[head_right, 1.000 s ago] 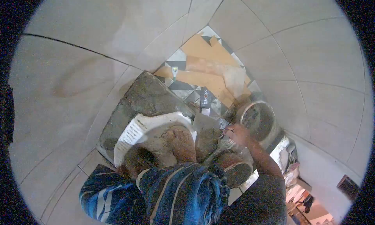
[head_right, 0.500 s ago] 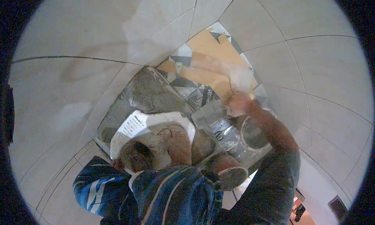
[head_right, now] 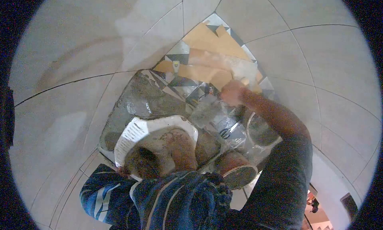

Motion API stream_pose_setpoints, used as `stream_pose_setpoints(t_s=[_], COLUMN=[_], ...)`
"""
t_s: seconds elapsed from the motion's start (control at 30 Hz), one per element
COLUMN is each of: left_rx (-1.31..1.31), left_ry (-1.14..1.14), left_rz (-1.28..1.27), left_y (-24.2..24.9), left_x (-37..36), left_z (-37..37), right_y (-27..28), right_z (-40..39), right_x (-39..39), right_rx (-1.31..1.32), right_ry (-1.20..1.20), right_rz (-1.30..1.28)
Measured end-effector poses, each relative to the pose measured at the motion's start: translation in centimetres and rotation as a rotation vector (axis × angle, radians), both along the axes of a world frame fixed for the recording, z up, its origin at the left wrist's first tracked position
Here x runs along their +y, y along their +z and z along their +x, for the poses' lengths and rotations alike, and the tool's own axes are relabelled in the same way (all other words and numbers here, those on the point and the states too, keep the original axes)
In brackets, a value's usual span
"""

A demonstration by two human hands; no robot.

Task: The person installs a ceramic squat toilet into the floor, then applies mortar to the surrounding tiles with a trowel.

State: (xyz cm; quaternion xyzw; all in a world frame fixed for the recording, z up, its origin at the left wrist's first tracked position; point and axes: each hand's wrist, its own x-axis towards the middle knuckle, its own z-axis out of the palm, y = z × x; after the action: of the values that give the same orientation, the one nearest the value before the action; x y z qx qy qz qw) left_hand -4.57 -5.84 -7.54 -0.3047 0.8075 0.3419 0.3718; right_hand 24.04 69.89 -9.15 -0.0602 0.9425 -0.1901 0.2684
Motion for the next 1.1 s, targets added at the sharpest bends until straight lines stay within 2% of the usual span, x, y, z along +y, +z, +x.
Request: stream_pose_setpoints(t_s=[0.07,0.1,0.2,0.3,0.4,0.5,0.6,0.73,0.8,0.87,0.9,0.93,0.97,1.0,1.1], left_rx=[0.0,-0.003,-0.013,-0.023,-0.012,-0.004,-0.005,-0.019,-0.024,-0.47,-0.467,-0.26,-0.054,-0.053,-0.339], left_ry=[-0.031,-0.048,-0.089,-0.125,-0.16,-0.194,-0.229,-0.274,-0.287,-0.585,-0.587,-0.525,-0.461,-0.461,-0.256], left_rz=[-0.007,-0.009,-0.017,-0.018,-0.024,-0.03,-0.027,-0.028,-0.033,0.348,0.345,0.43,0.512,0.512,0.318], left_y=[0.2,0.1,-0.5,-1.4,-1.3,-2.0,-3.4,-4.8,-8.8,-6.4,-6.0,-5.8,-5.5,-5.1,-2.9], left_x=[0.2,0.3,-0.8,-2.1,-2.3,-3.2,-3.8,-3.8,-8.8,-8.2,-7.8,-7.3,-6.8,-6.4,-3.6], left_z=[-0.5,-0.6,-0.5,0.0,-0.4,-0.6,-0.6,0.1,-0.6,-3.6,-2.8,-1.4,-0.8,-1.1,-3.0], right_y=[3.9,5.4,7.3,8.8,10.8,8.0,5.9,3.2,0.5,-1.9,-2.4,-1.6,-0.1,1.5,4.7], right_z=[-1.2,-1.0,1.6,0.7,-2.1,-2.9,-4.0,-6.3,-7.0,-6.5,-6.3,-6.1,-5.8,-5.3,-2.4], right_x=[0.6,1.1,2.1,0.2,-1.3,-1.3,-1.3,-0.9,-0.9,-0.4,-0.1,0.0,0.3,0.8,3.3], right_rx=[-0.317,-0.319,-0.192,-0.31,-0.204,-0.136,-0.213,-0.166,-0.199,-0.167,-0.135,-0.132,-0.171,-0.213,-0.2], right_ry=[0.061,0.055,-0.182,-0.197,-0.133,-0.015,0.034,0.104,0.125,0.101,0.08,0.079,-0.031,-0.14,-0.268], right_rz=[0.223,0.225,0.314,0.355,0.269,0.268,0.277,0.29,0.308,0.3,0.292,0.291,0.296,0.3,0.283])
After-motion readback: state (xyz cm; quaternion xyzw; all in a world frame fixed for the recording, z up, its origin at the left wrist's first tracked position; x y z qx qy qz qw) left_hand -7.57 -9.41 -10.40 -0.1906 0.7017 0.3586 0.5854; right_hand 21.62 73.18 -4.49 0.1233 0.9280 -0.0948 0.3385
